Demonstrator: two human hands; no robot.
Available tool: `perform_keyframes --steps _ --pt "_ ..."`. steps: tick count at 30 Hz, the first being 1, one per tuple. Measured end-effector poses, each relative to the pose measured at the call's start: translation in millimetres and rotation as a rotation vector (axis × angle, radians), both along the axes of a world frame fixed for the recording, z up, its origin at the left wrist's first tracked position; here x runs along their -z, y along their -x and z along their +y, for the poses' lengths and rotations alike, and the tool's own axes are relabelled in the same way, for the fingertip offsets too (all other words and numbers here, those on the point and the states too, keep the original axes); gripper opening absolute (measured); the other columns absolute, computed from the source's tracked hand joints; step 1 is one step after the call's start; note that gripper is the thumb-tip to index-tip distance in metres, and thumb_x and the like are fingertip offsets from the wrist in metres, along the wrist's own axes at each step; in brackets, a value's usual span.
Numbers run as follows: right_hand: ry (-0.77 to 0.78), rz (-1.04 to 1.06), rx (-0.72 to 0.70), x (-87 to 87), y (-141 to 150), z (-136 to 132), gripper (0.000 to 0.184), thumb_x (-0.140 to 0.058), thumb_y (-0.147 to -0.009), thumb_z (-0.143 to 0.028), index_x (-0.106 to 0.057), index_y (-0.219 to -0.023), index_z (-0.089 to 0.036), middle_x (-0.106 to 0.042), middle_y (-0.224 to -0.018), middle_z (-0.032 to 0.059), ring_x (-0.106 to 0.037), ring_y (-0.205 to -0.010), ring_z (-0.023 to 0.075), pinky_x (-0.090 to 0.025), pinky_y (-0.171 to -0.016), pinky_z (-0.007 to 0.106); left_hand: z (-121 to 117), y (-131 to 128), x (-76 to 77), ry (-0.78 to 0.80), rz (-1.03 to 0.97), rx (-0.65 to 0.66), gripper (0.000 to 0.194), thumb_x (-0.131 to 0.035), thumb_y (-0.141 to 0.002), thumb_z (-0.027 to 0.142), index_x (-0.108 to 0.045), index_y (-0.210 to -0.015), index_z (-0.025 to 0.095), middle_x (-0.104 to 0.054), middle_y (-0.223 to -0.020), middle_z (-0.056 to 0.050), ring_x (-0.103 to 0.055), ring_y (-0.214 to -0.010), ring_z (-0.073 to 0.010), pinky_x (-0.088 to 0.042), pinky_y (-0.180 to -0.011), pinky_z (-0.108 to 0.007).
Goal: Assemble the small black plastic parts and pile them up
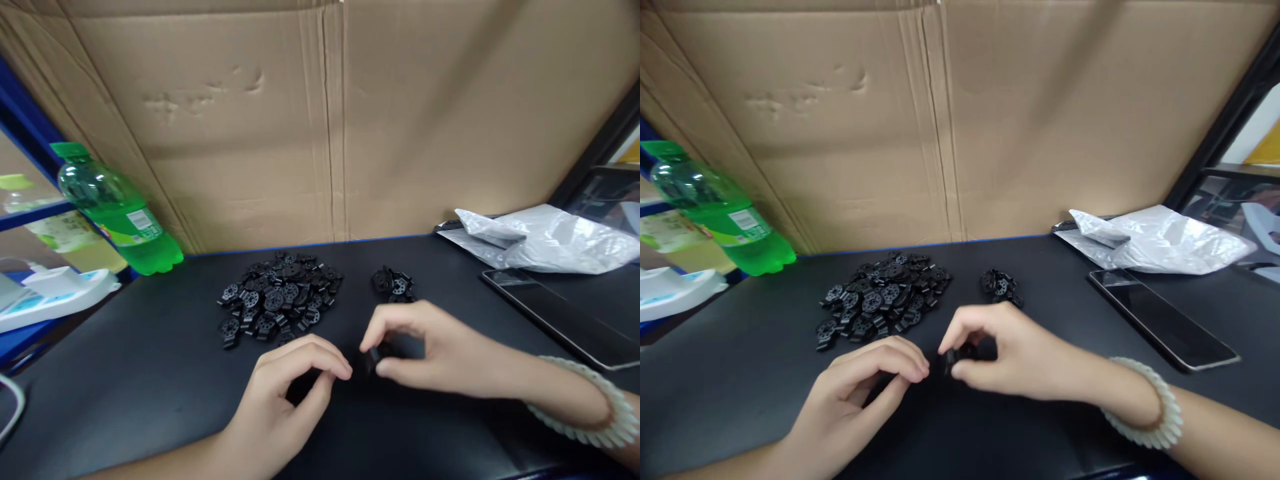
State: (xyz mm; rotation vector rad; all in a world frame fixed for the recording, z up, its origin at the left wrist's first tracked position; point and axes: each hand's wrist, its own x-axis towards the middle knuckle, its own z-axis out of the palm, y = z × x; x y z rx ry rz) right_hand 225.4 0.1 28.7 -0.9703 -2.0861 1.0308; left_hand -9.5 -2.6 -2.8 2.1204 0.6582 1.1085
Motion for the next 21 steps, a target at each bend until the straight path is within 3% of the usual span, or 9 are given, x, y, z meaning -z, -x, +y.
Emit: perform_keyframes --steps 4,7,11,16,21 --pt "-0.102 0.04 0.304 -13.3 -39.3 26.2 0.019 -0.074 -0.079 -0.037 -0.069 -0.089 -0.021 -0.072 -0.088 0.0041 -0.069 -0.084 0.0212 -0.055 -0.079 0.035 -1.7 0.9 -0.9 -0.01 0.029 0.027 0.03 -0.05 -0.086 -0.005 -0.068 -0.088 0.019 -0.071 -0.084 0.0 -0.069 -0.079 -0.0121 -0.053 -0.073 -0.021" --pt "-0.186 -0.03 0.376 -16.3 -68.6 46.1 0.025 -0.074 -0.078 -0.044 -0.071 -0.09 -0.022 -0.072 -0.098 0.0077 -0.068 -0.092 0.0253 -0.054 -0.086 0.041 -2.6 1.3 -2.1 -0.008 0.043 0.055 0.029 -0.05 -0.086 -0.004 -0.067 -0.088 0.019 -0.07 -0.084 -0.001 -0.068 -0.078 -0.0121 -0.053 -0.072 -0.021" --pt "-0.237 -0.182 0.338 -16.5 -85.9 55.9 0.024 -0.07 -0.081 -0.043 -0.071 -0.093 -0.022 -0.073 -0.095 0.0064 -0.068 -0.091 0.0246 -0.053 -0.085 0.04 -3.5 2.3 -2.2 0.007 0.071 0.067 0.028 -0.049 -0.087 -0.003 -0.067 -0.087 0.018 -0.07 -0.084 -0.001 -0.068 -0.078 -0.0122 -0.052 -0.072 -0.021" --pt "-0.357 -0.368 0.22 -17.7 -82.5 50.4 0.013 -0.069 -0.081 -0.03 -0.071 -0.092 -0.024 -0.073 -0.093 0.0021 -0.067 -0.088 0.0217 -0.052 -0.08 0.034 -4.1 2.7 -2.4 0.017 0.087 0.071 0.028 -0.05 -0.085 -0.004 -0.067 -0.088 0.018 -0.071 -0.084 -0.001 -0.068 -0.078 -0.0117 -0.052 -0.073 -0.02" --pt "-0.417 -0.494 0.162 -13.2 -79.7 49.4 0.013 -0.067 -0.08 -0.025 -0.069 -0.092 -0.024 -0.07 -0.089 0.0018 -0.065 -0.083 0.0207 -0.051 -0.075 0.033 -4.5 1.9 -4.8 0.023 0.096 0.074 0.028 -0.051 -0.085 -0.004 -0.067 -0.086 0.018 -0.071 -0.083 -0.002 -0.068 -0.077 -0.012 -0.052 -0.072 -0.02"
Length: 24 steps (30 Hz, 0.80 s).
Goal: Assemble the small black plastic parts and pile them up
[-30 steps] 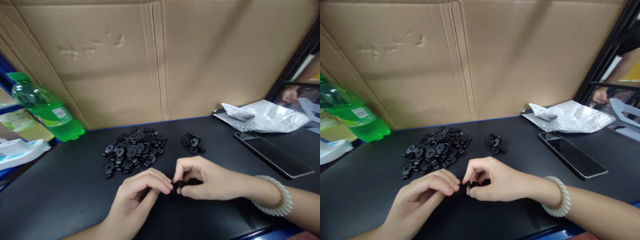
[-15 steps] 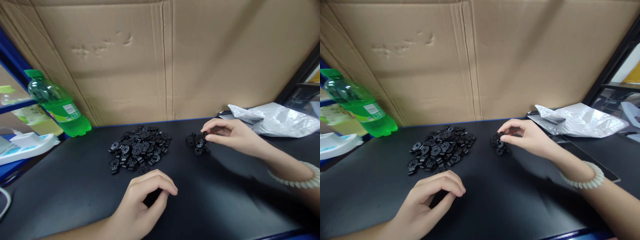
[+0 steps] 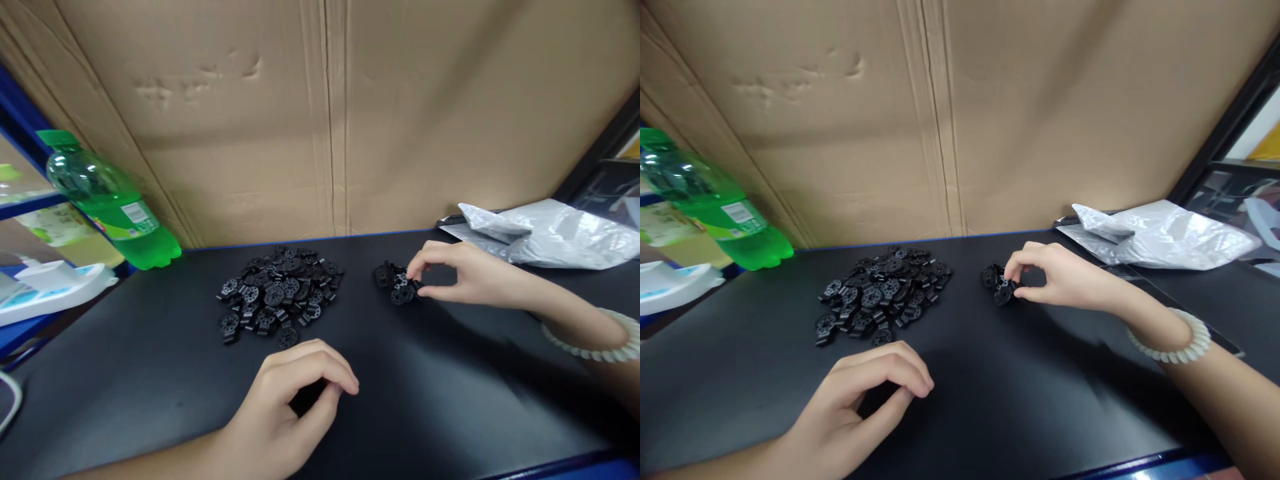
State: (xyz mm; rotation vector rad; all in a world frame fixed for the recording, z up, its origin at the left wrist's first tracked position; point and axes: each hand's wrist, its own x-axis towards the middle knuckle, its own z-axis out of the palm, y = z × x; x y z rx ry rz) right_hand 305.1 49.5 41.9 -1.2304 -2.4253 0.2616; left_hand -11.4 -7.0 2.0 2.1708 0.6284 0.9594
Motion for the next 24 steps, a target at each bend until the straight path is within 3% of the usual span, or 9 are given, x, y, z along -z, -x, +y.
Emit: perform_keyframes --steps 7,13,24 --pt "-0.106 -0.105 -0.065 7.4 0.3 3.9 0.01 -0.066 -0.083 -0.025 -0.07 -0.092 -0.021 -0.066 -0.092 0.0057 -0.059 -0.09 0.024 -0.048 -0.079 0.037 -0.5 -0.8 -2.6 0.01 0.004 0.015 0.027 -0.05 -0.085 -0.004 -0.068 -0.085 0.016 -0.071 -0.082 -0.004 -0.067 -0.076 -0.0129 -0.052 -0.072 -0.021" --pt "-0.108 -0.117 -0.086 8.5 -1.1 4.6 0.015 -0.068 -0.085 -0.032 -0.069 -0.097 -0.022 -0.064 -0.092 0.0063 -0.057 -0.09 0.0252 -0.047 -0.078 0.037 -1.8 0.1 -3.3 -0.009 0.014 0.021 0.026 -0.05 -0.085 -0.003 -0.068 -0.086 0.016 -0.07 -0.081 -0.004 -0.067 -0.075 -0.0138 -0.053 -0.071 -0.022" --pt "-0.095 -0.156 -0.117 12.5 1.4 -0.4 0.021 -0.072 -0.082 -0.03 -0.07 -0.102 -0.023 -0.065 -0.09 0.0066 -0.056 -0.087 0.0259 -0.046 -0.075 0.036 -4.6 1.4 -5.5 -0.343 0.19 0.182 0.032 -0.048 -0.081 -0.005 -0.064 -0.099 0.015 -0.074 -0.088 -0.009 -0.067 -0.078 -0.0182 -0.057 -0.073 -0.027"
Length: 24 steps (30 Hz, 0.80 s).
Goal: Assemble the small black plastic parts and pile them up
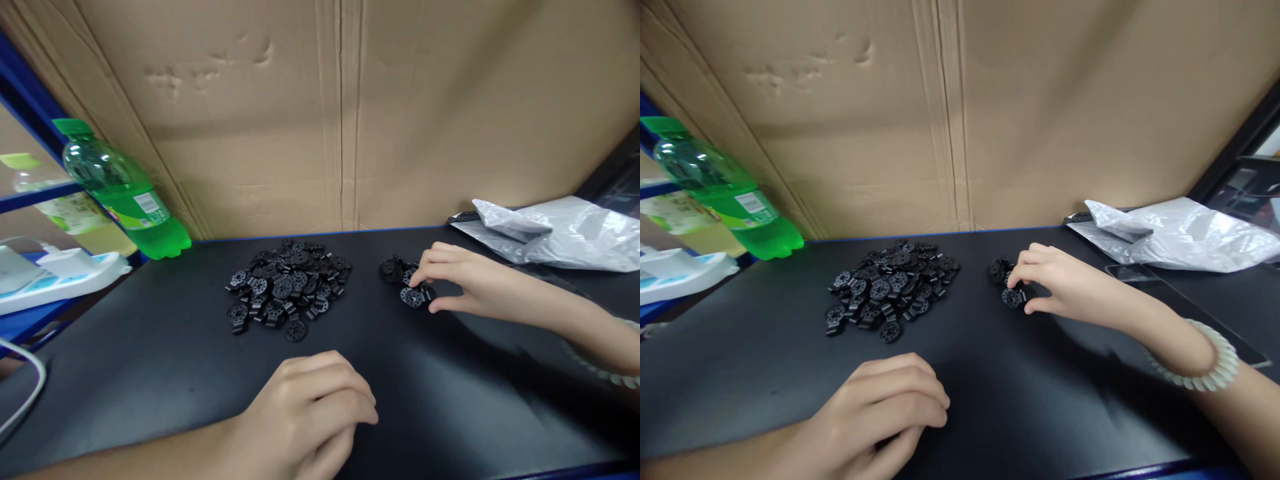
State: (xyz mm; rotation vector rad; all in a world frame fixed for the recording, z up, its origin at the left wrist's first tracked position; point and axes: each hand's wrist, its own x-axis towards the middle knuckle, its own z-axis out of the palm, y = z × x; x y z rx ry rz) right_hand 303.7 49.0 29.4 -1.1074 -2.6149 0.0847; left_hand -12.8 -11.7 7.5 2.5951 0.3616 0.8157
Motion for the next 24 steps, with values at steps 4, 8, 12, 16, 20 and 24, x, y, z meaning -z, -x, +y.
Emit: perform_keyframes --steps 4,8,12,16,20,24 --pt "0.017 -0.027 0.0 -2.3 0.5 -1.6 0.024 -0.076 -0.078 -0.026 -0.07 -0.101 -0.023 -0.065 -0.089 0.0063 -0.056 -0.087 0.0262 -0.045 -0.074 0.035 0.5 1.8 -2.3 -0.04 0.055 -0.009 0.03 -0.049 -0.082 -0.004 -0.064 -0.099 0.015 -0.074 -0.091 -0.009 -0.067 -0.08 -0.018 -0.057 -0.074 -0.027" --pt "0.03 -0.05 0.004 -2.7 0.4 -3.5 0.025 -0.077 -0.078 -0.025 -0.069 -0.102 -0.023 -0.065 -0.091 0.0058 -0.055 -0.088 0.0265 -0.045 -0.074 0.035 1.8 3.6 -1.8 -0.126 0.111 -0.032 0.029 -0.051 -0.082 -0.002 -0.065 -0.101 0.014 -0.074 -0.095 -0.008 -0.068 -0.083 -0.0189 -0.058 -0.075 -0.028" --pt "0.031 -0.063 -0.005 -1.1 1.1 -5.2 0.027 -0.077 -0.077 -0.023 -0.069 -0.103 -0.024 -0.065 -0.092 0.0055 -0.055 -0.089 0.0265 -0.046 -0.075 0.036 0.5 5.3 -1.5 -0.224 0.151 -0.047 0.028 -0.049 -0.085 0.0 -0.065 -0.103 0.015 -0.074 -0.096 -0.006 -0.069 -0.086 -0.0193 -0.058 -0.078 -0.03" --pt "0.028 -0.056 -0.01 -0.6 2.0 -6.7 0.028 -0.077 -0.076 -0.024 -0.069 -0.102 -0.026 -0.065 -0.09 0.0044 -0.056 -0.089 0.0263 -0.046 -0.075 0.036 -0.7 6.6 -2.2 -0.3 0.163 -0.058 0.025 -0.048 -0.088 0.004 -0.065 -0.103 0.015 -0.075 -0.097 -0.006 -0.07 -0.086 -0.0201 -0.059 -0.078 -0.032" --pt "0.052 -0.061 -0.006 -1.8 2.0 -8.2 0.033 -0.079 -0.073 -0.024 -0.069 -0.105 -0.026 -0.065 -0.091 0.0042 -0.056 -0.089 0.0264 -0.047 -0.075 0.036 -1.3 6.7 -2.2 -0.317 0.171 -0.054 0.024 -0.048 -0.089 0.006 -0.065 -0.103 0.014 -0.076 -0.098 -0.006 -0.07 -0.085 -0.0204 -0.059 -0.078 -0.032" --pt "0.053 -0.051 -0.005 -1.4 1.8 -7.9 0.029 -0.077 -0.075 -0.026 -0.069 -0.104 -0.026 -0.066 -0.09 0.0044 -0.058 -0.088 0.0266 -0.047 -0.074 0.036 -1.4 5.9 -1.5 -0.324 0.177 -0.059 0.024 -0.047 -0.089 0.005 -0.066 -0.102 0.014 -0.076 -0.097 -0.006 -0.069 -0.085 -0.0202 -0.059 -0.077 -0.032"
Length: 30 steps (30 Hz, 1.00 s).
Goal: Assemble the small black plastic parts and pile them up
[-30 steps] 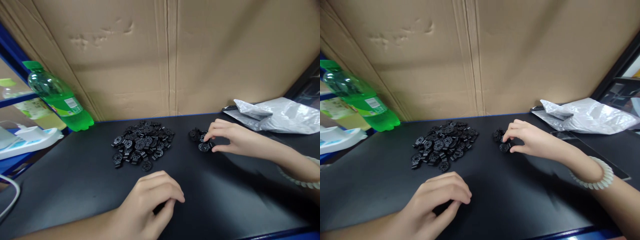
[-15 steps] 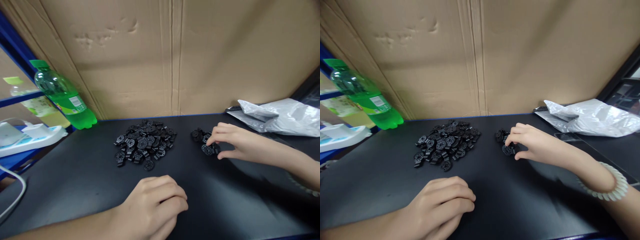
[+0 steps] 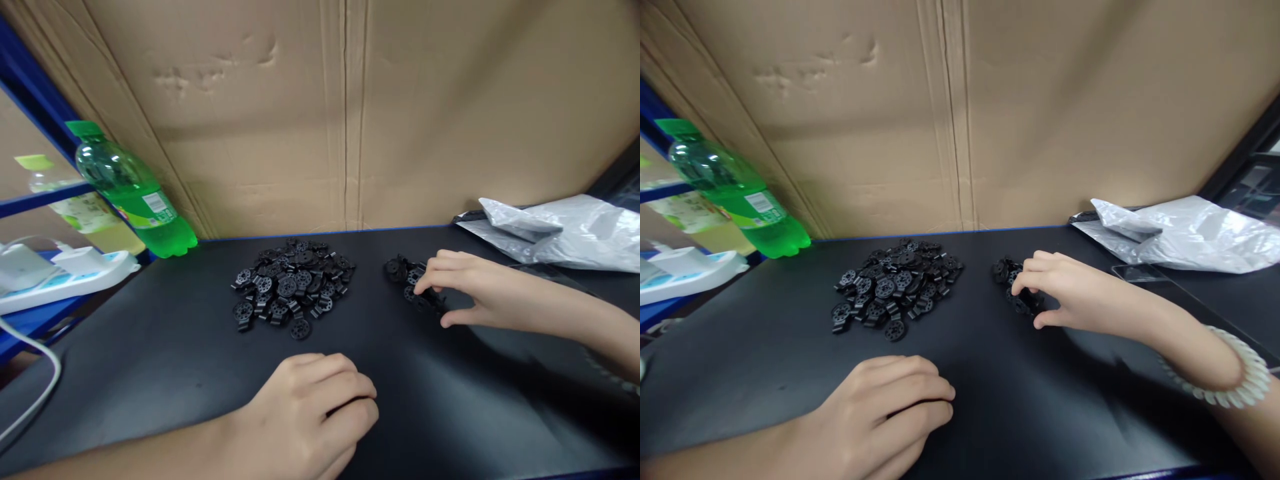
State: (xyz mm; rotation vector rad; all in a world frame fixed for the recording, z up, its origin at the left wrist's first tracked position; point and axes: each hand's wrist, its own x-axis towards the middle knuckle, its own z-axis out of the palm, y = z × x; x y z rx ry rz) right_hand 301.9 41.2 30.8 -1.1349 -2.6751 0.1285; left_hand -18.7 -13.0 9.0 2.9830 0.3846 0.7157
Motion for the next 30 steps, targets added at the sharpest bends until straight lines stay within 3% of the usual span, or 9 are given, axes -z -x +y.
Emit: perform_keyframes --steps 9,18,22,30 --pt "-0.061 0.043 0.037 -0.3 5.0 0.8 0.015 -0.058 -0.088 -0.026 -0.065 -0.101 -0.023 -0.065 -0.088 0.0072 -0.059 -0.085 0.0268 -0.047 -0.072 0.037 0.7 2.0 0.0 -0.017 0.015 -0.003 0.022 -0.051 -0.088 0.007 -0.066 -0.102 0.012 -0.075 -0.099 -0.007 -0.069 -0.084 -0.0216 -0.058 -0.072 -0.033" --pt "-0.067 0.046 0.032 2.2 1.7 3.6 0.013 -0.066 -0.084 -0.032 -0.066 -0.094 -0.024 -0.066 -0.088 0.0064 -0.06 -0.086 0.0268 -0.048 -0.072 0.036 1.3 -0.4 2.3 -0.017 0.021 -0.008 0.022 -0.051 -0.088 0.007 -0.066 -0.103 0.013 -0.075 -0.099 -0.007 -0.069 -0.084 -0.0212 -0.058 -0.072 -0.032" --pt "-0.084 0.0 0.049 1.5 3.8 2.2 0.013 -0.056 -0.089 -0.029 -0.066 -0.091 -0.021 -0.064 -0.087 0.0084 -0.06 -0.087 0.0273 -0.049 -0.074 0.039 0.3 0.4 2.0 -0.019 0.023 -0.006 0.022 -0.051 -0.087 0.006 -0.066 -0.102 0.013 -0.075 -0.099 -0.007 -0.069 -0.084 -0.0222 -0.058 -0.071 -0.033" --pt "-0.014 0.002 0.101 5.5 2.3 4.7 0.014 -0.056 -0.088 -0.025 -0.063 -0.099 -0.021 -0.062 -0.09 0.0087 -0.062 -0.083 0.0267 -0.051 -0.072 0.039 0.6 1.6 -1.7 -0.042 0.037 -0.007 0.021 -0.049 -0.089 0.008 -0.066 -0.102 0.012 -0.075 -0.099 -0.007 -0.068 -0.082 -0.0219 -0.057 -0.072 -0.034"
